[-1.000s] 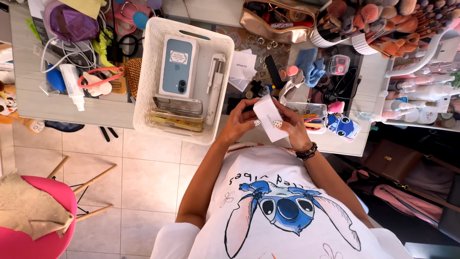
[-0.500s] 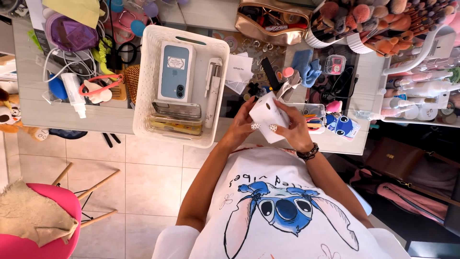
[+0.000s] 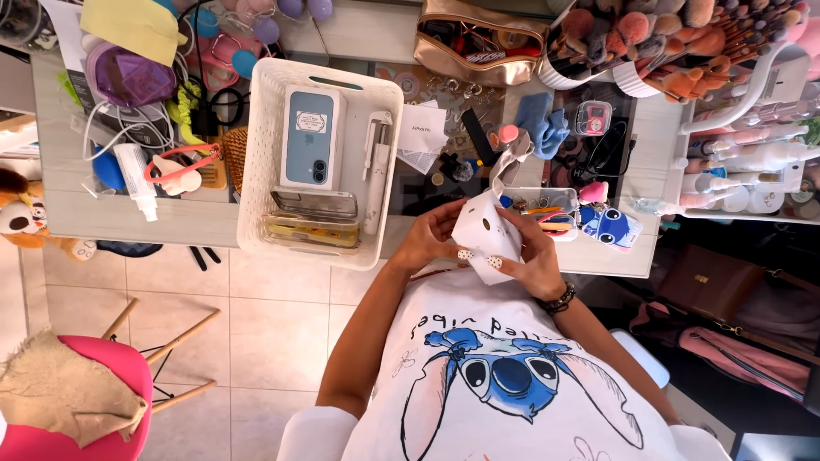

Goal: The person unboxes items, including headphones, and organizes various accessories and tools on a vanity desk.

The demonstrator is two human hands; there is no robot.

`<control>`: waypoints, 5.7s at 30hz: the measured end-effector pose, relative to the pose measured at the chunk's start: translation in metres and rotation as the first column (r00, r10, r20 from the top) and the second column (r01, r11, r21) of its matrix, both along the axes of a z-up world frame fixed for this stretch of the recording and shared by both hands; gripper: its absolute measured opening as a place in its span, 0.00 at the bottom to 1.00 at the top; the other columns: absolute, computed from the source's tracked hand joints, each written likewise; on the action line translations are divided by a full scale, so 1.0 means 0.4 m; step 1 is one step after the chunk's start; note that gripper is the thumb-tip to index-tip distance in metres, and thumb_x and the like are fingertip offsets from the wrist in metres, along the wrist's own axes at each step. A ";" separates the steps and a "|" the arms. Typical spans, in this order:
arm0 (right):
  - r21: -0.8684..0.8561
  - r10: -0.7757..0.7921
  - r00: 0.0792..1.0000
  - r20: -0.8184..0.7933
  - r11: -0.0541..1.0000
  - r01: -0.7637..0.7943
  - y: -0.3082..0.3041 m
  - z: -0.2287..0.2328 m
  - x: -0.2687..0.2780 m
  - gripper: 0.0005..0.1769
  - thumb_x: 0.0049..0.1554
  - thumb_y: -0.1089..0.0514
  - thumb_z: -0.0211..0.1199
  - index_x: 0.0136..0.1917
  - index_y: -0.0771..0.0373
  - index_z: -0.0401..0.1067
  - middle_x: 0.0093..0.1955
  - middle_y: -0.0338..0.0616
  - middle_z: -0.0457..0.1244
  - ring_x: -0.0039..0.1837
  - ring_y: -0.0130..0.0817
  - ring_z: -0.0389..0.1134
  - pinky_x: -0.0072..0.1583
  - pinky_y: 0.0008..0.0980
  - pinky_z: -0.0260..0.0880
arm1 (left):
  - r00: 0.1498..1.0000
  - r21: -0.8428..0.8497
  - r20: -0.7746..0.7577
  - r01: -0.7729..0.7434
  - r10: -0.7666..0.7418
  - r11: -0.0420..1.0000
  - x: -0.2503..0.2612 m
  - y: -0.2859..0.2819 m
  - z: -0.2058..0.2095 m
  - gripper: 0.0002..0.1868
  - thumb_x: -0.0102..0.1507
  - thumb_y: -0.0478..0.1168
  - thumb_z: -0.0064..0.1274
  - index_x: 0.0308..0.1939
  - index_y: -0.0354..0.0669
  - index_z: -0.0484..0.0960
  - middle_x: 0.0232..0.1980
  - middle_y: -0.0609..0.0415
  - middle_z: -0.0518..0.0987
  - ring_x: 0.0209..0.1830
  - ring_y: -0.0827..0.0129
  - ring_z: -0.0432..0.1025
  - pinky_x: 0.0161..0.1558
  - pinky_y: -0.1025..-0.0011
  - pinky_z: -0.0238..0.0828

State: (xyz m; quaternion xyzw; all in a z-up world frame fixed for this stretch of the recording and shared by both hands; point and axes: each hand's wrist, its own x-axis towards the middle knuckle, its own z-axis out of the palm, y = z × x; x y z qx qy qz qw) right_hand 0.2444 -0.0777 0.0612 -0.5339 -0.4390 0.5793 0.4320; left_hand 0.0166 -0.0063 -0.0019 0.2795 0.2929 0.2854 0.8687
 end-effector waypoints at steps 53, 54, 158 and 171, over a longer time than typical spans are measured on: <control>0.034 -0.098 0.651 0.753 0.993 0.110 0.116 -0.082 0.361 0.52 0.43 0.55 0.80 0.77 0.56 0.60 0.74 0.53 0.55 0.75 0.47 0.60 0.69 0.47 0.68 | 0.488 0.585 -0.797 0.479 0.356 0.654 -0.090 -0.044 -0.027 0.58 0.45 0.26 0.65 0.76 0.46 0.51 0.80 0.36 0.46 0.78 0.37 0.45 0.76 0.50 0.43; 0.059 -0.085 0.533 0.842 0.996 0.066 0.115 -0.100 0.365 0.53 0.43 0.56 0.81 0.77 0.57 0.60 0.73 0.57 0.54 0.75 0.53 0.56 0.69 0.51 0.66 | 0.441 0.531 -0.838 0.524 0.322 0.666 -0.086 -0.040 -0.003 0.61 0.43 0.23 0.61 0.77 0.42 0.46 0.79 0.34 0.43 0.78 0.36 0.43 0.77 0.50 0.40; 0.529 -0.764 0.557 0.325 0.635 0.563 -0.037 -0.163 0.206 0.17 0.71 0.66 0.48 0.71 0.69 0.57 0.58 0.48 0.64 0.46 0.30 0.71 0.39 0.25 0.71 | 0.598 0.812 -0.575 0.501 0.558 0.299 -0.125 -0.009 -0.095 0.28 0.51 0.47 0.74 0.53 0.47 0.84 0.76 0.38 0.64 0.77 0.42 0.57 0.72 0.51 0.57; 0.230 -0.548 0.447 0.707 0.776 0.587 0.052 -0.313 0.578 0.14 0.59 0.58 0.71 0.55 0.69 0.77 0.39 0.42 0.69 0.34 0.29 0.70 0.37 0.33 0.69 | 0.490 0.672 -0.704 0.695 0.515 0.256 -0.043 -0.020 -0.051 0.42 0.58 0.54 0.67 0.74 0.47 0.70 0.78 0.39 0.61 0.78 0.42 0.54 0.76 0.39 0.41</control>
